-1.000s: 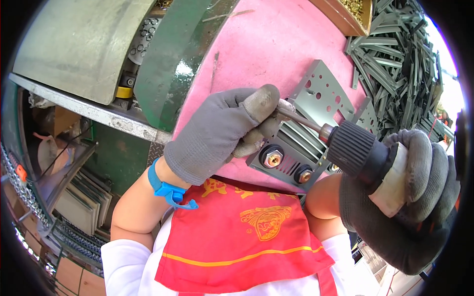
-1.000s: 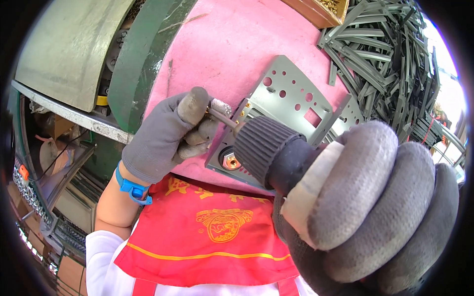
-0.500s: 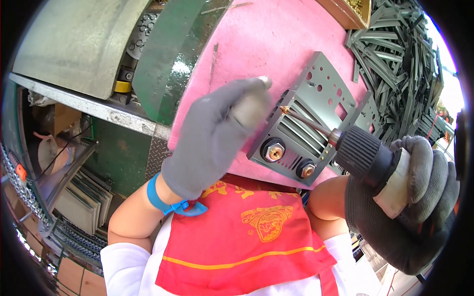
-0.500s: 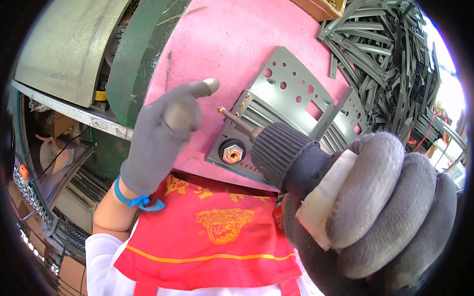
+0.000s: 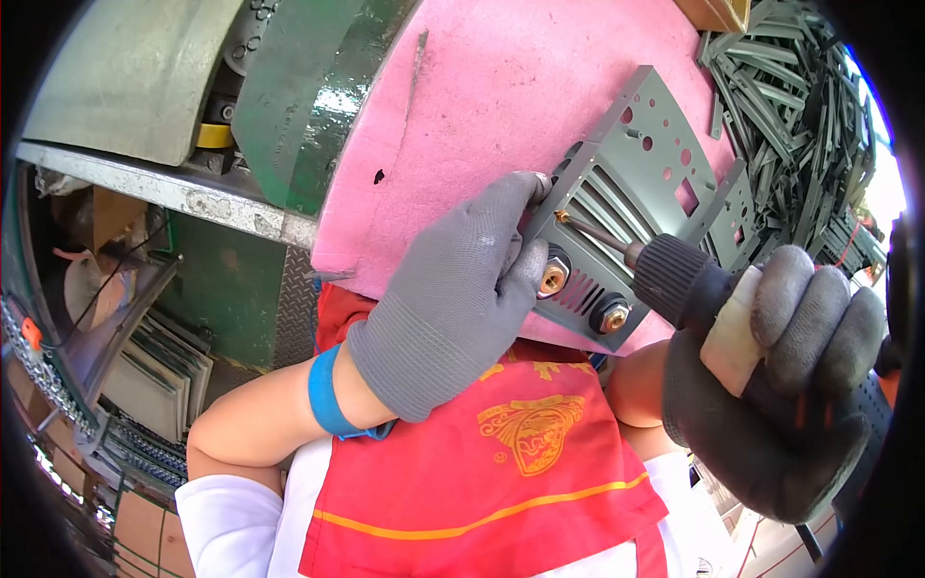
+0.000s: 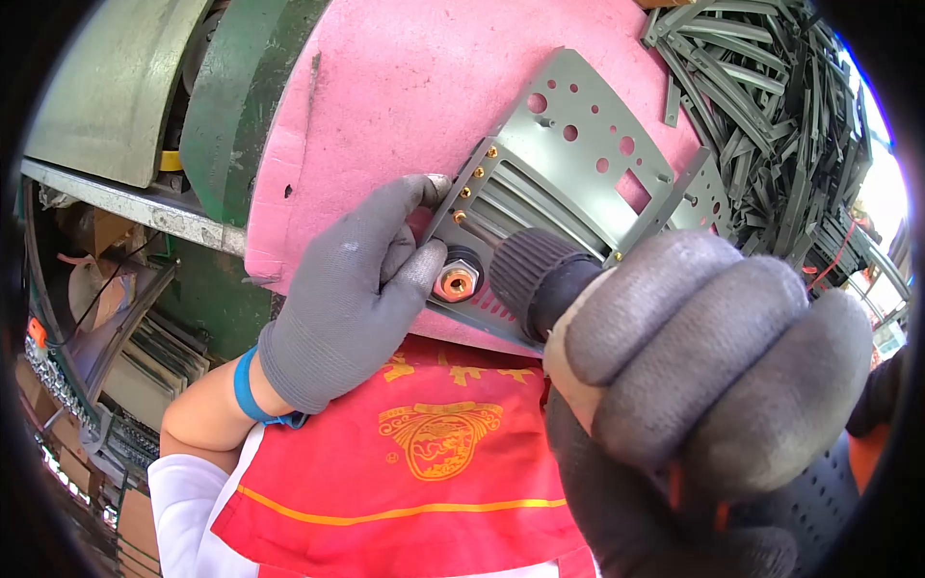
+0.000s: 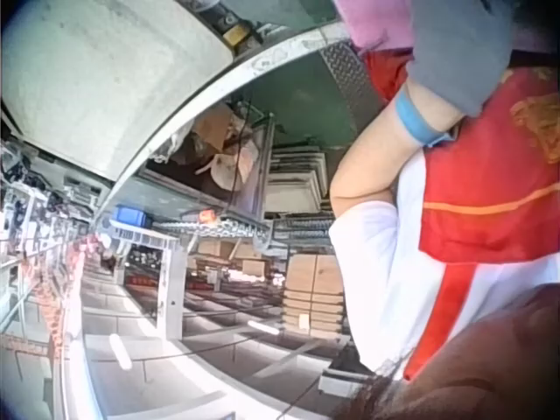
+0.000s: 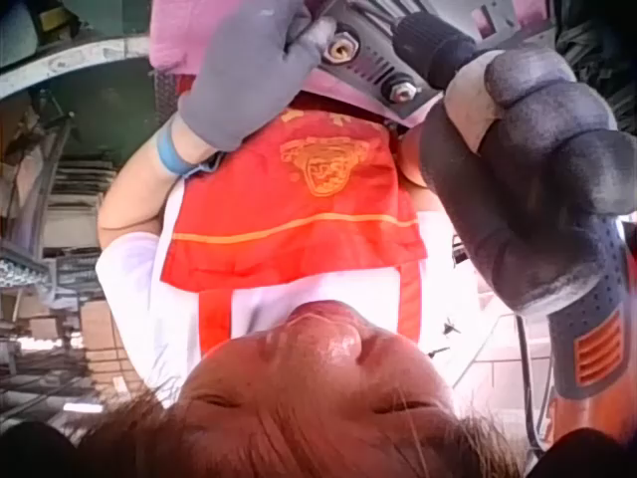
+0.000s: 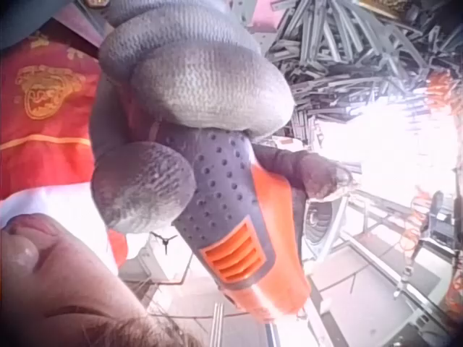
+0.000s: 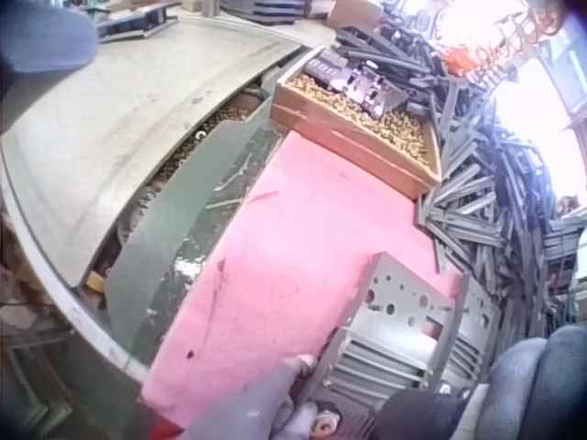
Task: Using a power drill to screw brass components into metal plates for assembly.
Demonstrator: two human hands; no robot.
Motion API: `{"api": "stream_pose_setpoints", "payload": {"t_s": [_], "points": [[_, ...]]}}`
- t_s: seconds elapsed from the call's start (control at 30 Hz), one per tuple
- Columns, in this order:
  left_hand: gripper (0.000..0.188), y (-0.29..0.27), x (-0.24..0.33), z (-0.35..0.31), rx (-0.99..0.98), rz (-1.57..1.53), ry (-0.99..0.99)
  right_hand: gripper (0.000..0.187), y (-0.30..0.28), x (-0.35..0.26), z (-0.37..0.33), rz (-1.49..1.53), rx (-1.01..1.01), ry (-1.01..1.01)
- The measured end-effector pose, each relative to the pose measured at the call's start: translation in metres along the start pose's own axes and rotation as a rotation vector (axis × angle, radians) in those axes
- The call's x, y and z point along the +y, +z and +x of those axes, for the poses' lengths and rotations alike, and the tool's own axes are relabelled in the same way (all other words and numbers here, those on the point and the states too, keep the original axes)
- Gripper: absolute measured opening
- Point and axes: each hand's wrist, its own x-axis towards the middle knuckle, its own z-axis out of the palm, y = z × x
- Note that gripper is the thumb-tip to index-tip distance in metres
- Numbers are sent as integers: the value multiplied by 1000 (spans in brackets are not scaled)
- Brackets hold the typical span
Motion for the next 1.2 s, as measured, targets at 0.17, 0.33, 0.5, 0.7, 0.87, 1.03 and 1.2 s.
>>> {"api": "stream_pose_setpoints", "payload": {"t_s": [0.17,0.33,0.5,0.7,0.87,1.03,1.2], "points": [[35,4,-4,-3,83,-43,34,22,17,-2,7,-93,3,140],[35,6,-4,-2,98,-41,59,21,15,13,18,-238,-105,24],[36,11,-10,0,105,-16,113,23,5,17,27,-207,-239,-53],[37,18,-7,2,134,-58,99,23,-9,10,21,-97,-320,-190],[35,5,0,2,190,147,77,18,-27,-15,6,247,-82,-504],[30,-53,15,21,450,138,-110,21,-57,-29,-24,59,373,-285],[38,-40,58,32,425,-226,-173,26,-95,-20,-51,-197,424,-500]]}}
